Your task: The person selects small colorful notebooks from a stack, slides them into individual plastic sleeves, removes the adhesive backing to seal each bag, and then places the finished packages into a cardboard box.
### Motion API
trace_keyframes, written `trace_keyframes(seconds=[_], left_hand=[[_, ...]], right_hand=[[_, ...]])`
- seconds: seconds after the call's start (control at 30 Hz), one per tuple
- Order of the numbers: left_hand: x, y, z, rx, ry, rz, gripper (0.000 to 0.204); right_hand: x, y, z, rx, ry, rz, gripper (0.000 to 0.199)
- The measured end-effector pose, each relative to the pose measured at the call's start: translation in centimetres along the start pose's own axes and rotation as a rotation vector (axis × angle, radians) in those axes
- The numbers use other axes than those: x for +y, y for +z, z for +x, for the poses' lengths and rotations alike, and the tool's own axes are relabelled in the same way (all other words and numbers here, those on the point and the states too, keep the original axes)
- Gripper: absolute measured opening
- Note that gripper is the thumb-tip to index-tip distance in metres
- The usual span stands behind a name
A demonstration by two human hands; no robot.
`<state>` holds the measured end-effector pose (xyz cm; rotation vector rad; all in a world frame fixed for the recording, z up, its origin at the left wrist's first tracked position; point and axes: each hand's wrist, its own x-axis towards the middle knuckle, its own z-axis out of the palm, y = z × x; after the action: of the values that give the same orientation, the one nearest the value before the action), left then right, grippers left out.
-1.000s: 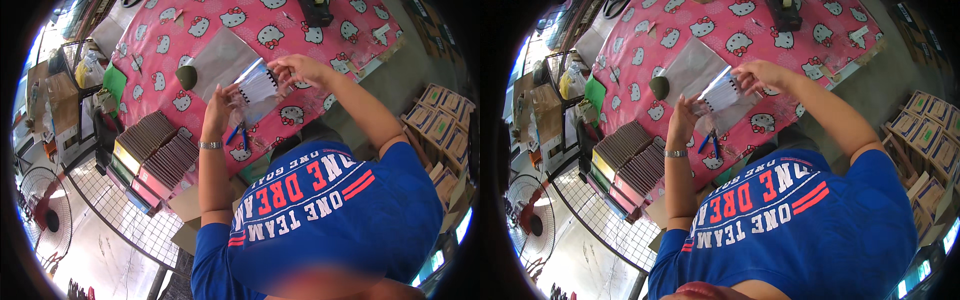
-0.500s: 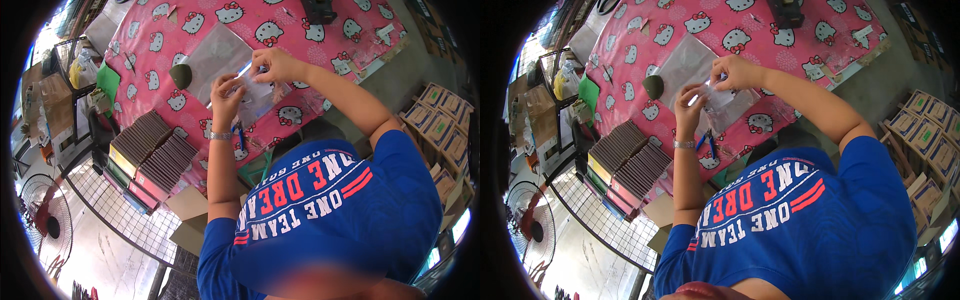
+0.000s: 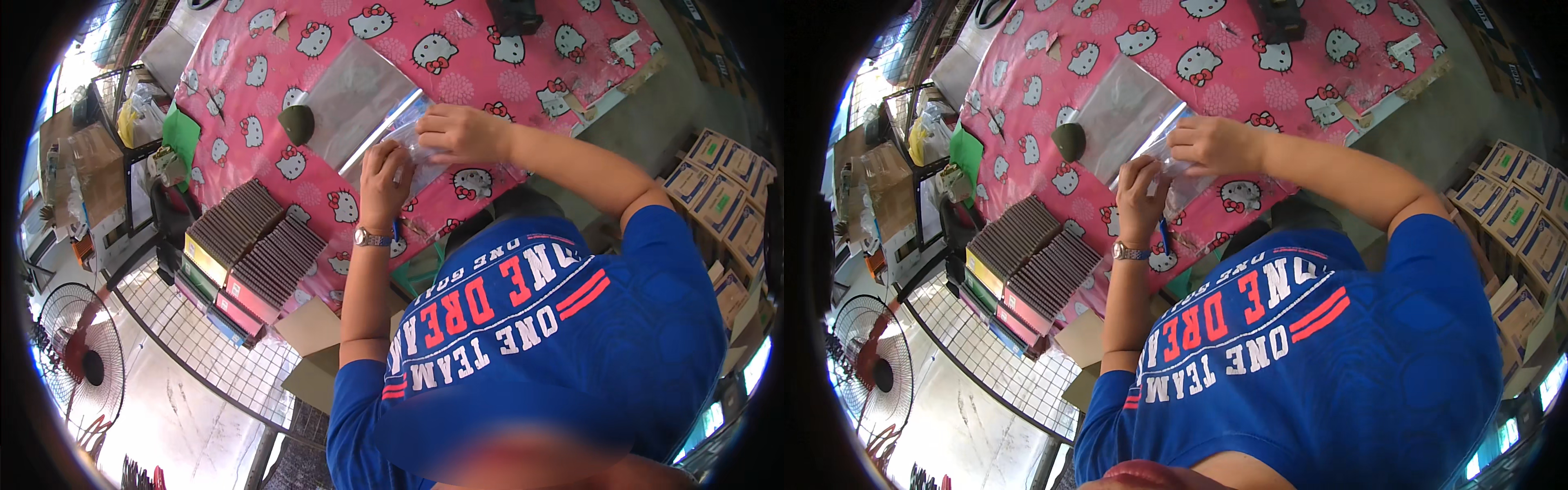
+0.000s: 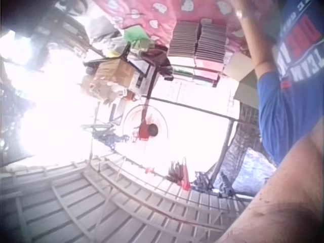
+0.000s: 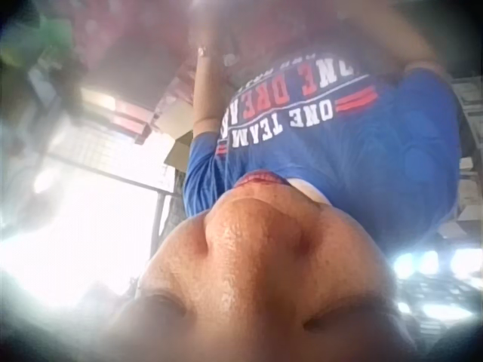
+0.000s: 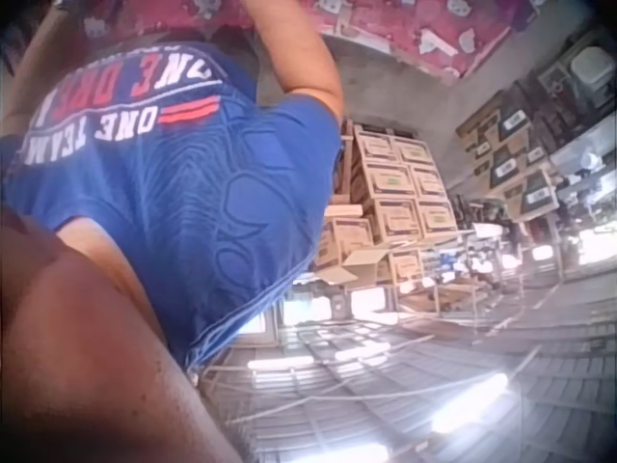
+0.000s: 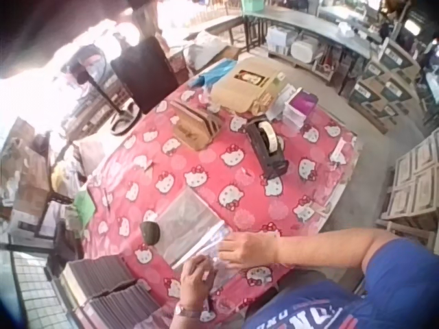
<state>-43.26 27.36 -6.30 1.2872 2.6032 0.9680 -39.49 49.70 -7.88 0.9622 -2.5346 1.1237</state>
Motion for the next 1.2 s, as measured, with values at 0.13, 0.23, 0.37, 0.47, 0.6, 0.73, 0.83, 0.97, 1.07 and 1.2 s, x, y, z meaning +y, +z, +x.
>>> trace_keyframes(seconds=[0.13, 0.23, 0.37, 0.47, 0.6, 0.73, 0.83, 0.97, 1.07, 1.2], left_hand=[[0.3, 1.3, -0.4, 0.229, -0.403, -0.259, 0.019], [0.5, 1.3, 0.2, 0.261, -0.440, -0.120, 0.017], [0.8, 0.5, 1.0, 0.134, -0.635, 0.061, 0.021], [1.8, -0.6, 2.2, 0.105, -0.644, 0.156, 0.019], [1.7, -1.5, 4.1, -0.091, -0.506, 0.194, 0.017], [0.1, -1.7, 4.0, -0.123, -0.490, 0.020, 0.032], [-1.4, -1.5, 2.6, -0.098, -0.547, -0.249, 0.037], [-2.6, 0.2, 2.1, -0.019, -0.522, -0.582, 0.036], [-2.9, 0.8, 1.6, -0.070, -0.679, -0.841, 0.035], [-2.9, 1.4, 0.9, -0.027, -0.697, -0.888, 0.034]], right_hand=[[-0.8, 2.1, 0.3, 0.176, 0.309, 0.125, 0.019], [-1.1, 2.5, 0.8, 0.246, 0.417, -0.007, 0.017], [1.8, 0.4, 0.5, 0.431, 0.432, -0.118, 0.019], [8.4, -5.1, -2.7, 0.849, 0.809, 0.051, 0.021], [15.6, -8.9, -10.1, 0.908, 1.256, 0.124, 0.030], [15.0, -9.8, -9.8, 0.921, 1.235, 0.671, 0.014], [12.7, -6.7, -10.6, 1.089, 0.941, 0.744, 0.008], [12.8, -2.4, -12.7, 1.109, 0.930, 1.409, 0.001], [13.0, -1.4, -7.0, 0.517, 0.994, 1.642, 0.002], [5.3, -3.9, 8.6, -0.495, 0.390, 0.542, 0.037]])
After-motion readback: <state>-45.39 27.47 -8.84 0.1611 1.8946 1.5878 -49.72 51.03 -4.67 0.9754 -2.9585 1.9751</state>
